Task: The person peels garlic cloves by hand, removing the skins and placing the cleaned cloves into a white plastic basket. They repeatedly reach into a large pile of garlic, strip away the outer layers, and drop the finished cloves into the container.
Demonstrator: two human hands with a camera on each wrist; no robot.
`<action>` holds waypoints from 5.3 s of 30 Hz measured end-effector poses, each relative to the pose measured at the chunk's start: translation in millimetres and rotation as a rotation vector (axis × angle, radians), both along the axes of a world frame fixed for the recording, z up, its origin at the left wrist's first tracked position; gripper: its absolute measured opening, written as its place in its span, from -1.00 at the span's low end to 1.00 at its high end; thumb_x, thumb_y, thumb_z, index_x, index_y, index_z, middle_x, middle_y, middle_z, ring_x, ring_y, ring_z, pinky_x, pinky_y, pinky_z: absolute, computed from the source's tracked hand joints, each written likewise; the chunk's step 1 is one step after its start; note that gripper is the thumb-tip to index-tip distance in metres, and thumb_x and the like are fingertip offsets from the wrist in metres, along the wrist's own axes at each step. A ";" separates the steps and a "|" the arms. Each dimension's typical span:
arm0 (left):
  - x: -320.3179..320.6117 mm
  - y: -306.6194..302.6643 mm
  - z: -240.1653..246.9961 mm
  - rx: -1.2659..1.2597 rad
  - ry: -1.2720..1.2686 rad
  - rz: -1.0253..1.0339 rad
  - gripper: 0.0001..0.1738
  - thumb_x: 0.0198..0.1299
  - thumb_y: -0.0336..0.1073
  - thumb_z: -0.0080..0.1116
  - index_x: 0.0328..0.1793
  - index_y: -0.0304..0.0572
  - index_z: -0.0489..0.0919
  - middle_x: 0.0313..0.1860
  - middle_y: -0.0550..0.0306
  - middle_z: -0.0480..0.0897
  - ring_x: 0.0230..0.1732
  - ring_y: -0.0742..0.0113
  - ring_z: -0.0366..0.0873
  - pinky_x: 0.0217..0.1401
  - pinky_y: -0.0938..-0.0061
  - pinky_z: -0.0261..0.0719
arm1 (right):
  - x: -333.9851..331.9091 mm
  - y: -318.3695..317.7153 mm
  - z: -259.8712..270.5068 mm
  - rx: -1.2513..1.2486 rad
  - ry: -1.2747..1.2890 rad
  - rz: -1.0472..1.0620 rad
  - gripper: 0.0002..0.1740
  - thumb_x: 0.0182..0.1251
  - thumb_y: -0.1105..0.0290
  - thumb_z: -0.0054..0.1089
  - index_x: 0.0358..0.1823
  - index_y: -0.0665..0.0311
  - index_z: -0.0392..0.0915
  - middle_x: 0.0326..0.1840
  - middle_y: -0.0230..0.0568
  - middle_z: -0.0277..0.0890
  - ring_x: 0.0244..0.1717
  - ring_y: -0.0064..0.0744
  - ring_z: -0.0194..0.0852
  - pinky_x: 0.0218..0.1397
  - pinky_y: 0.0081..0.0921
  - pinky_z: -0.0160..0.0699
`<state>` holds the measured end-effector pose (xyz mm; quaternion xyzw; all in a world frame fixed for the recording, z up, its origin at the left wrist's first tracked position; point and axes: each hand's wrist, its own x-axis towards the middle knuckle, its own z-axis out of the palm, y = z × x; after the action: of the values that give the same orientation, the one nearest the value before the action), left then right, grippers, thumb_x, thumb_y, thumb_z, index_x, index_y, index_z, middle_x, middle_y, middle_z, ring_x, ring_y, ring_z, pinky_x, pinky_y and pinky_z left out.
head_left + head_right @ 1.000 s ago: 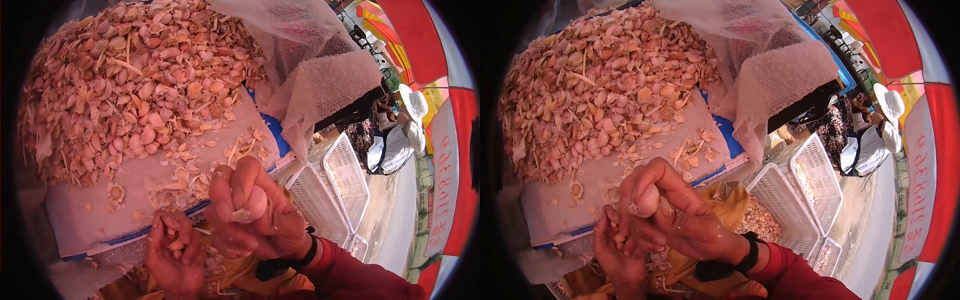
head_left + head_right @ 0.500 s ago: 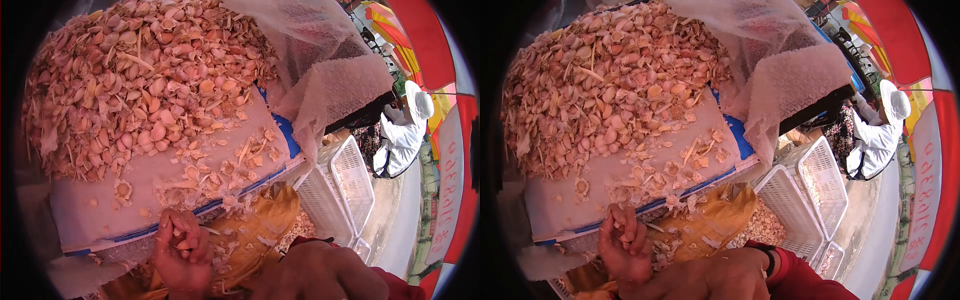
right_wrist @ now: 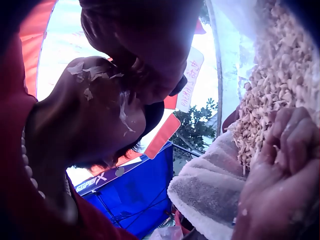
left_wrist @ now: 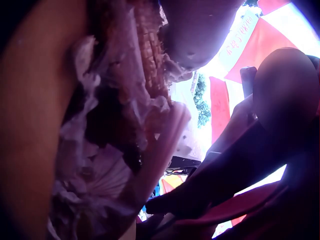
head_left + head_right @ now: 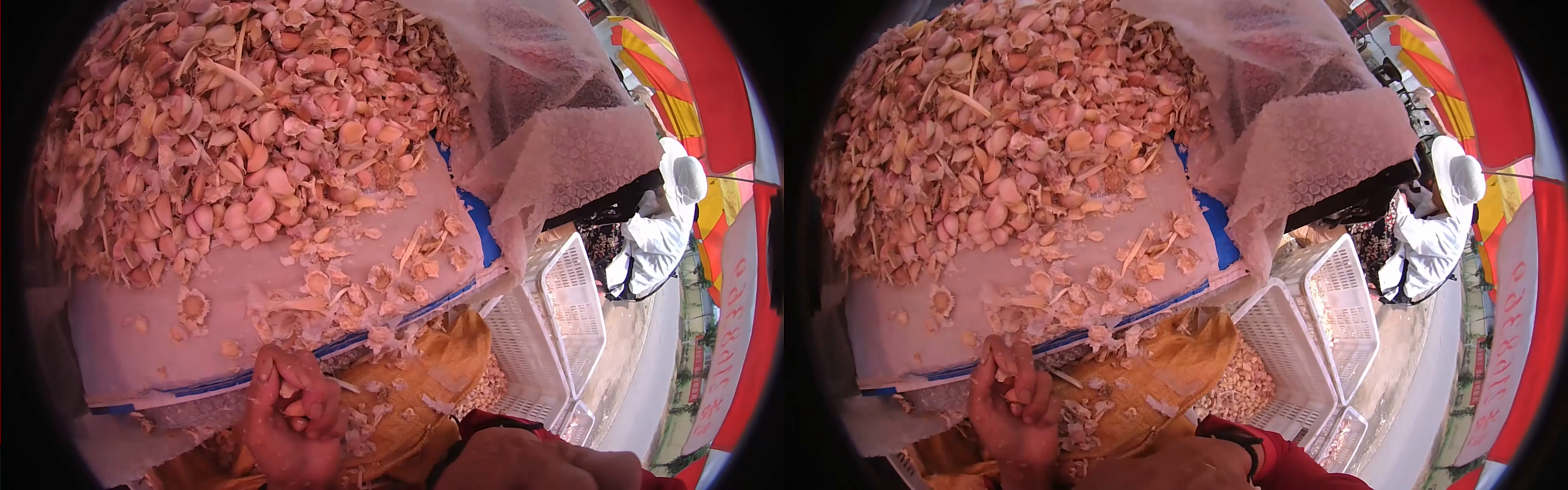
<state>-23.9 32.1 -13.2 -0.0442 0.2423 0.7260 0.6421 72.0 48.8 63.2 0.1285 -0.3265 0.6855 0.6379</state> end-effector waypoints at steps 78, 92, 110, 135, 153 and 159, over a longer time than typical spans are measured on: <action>-3.3 -0.7 0.1 -0.042 -0.259 -0.023 -0.65 0.41 -0.19 -0.32 -0.47 -0.13 0.23 -0.55 0.14 0.25 -0.76 0.50 0.04 -0.84 0.64 0.00 | 60.8 125.2 -37.6 -0.040 -1.207 0.159 -0.80 0.39 0.31 0.12 -0.15 0.31 0.48 -0.38 -0.50 0.39 -0.43 -0.75 0.31 -0.38 -0.75 0.29; 8.1 -2.7 8.8 -0.044 -0.198 -0.027 -0.66 0.42 -0.22 -0.36 -0.47 -0.09 0.21 -0.56 0.17 0.24 -0.78 0.53 0.04 -0.83 0.64 -0.02 | 67.2 42.1 42.2 0.545 -0.368 -0.310 -0.94 0.04 0.70 0.28 -0.52 0.42 0.65 -0.49 0.07 0.58 -0.58 -0.32 0.59 -0.44 -0.60 0.71; 2.6 1.3 -0.6 -0.010 -0.197 -0.053 -0.66 0.42 -0.22 -0.33 -0.48 -0.08 0.19 -0.55 0.19 0.22 -0.78 0.54 0.00 -0.82 0.63 -0.06 | 223.1 80.2 -55.4 0.220 -1.969 -0.553 -0.92 0.16 0.56 0.24 -0.30 0.32 0.64 -0.32 -0.21 0.51 -0.27 -0.30 0.50 -0.21 -0.44 0.43; -3.4 -2.1 -4.0 -0.012 -0.181 0.029 -0.63 0.39 -0.18 -0.30 -0.50 -0.14 0.23 -0.56 0.16 0.26 -0.79 0.48 0.04 -0.86 0.61 -0.05 | 95.7 172.4 -67.8 0.811 -1.606 -0.183 -0.86 0.15 0.40 0.22 -0.27 0.25 0.55 -0.38 -0.18 0.47 -0.27 -0.18 0.45 -0.18 -0.33 0.39; -3.5 2.2 -10.0 -0.034 -0.164 0.017 -0.64 0.38 -0.17 -0.26 -0.51 -0.11 0.24 -0.60 0.19 0.23 -0.80 0.49 0.03 -0.86 0.62 -0.06 | 76.9 224.0 -76.3 0.378 -1.517 -0.169 -0.83 0.33 0.47 0.03 -0.07 0.29 0.43 -0.22 -0.27 0.42 -0.26 -0.39 0.46 -0.15 -0.48 0.44; 3.5 0.3 1.3 -0.063 -0.132 0.012 -0.64 0.38 -0.18 -0.28 -0.52 -0.09 0.22 -0.59 0.21 0.22 -0.79 0.51 0.01 -0.86 0.63 -0.05 | 75.7 150.7 -28.1 0.014 -0.993 0.332 -0.75 0.44 0.30 0.04 -0.02 0.31 0.40 -0.25 -0.39 0.42 -0.32 -0.65 0.43 -0.24 -0.62 0.47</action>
<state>-20.3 32.4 -11.9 -0.1135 0.2217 0.7174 0.6506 147.7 199.4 35.2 -0.1577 -0.5694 0.7535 0.2884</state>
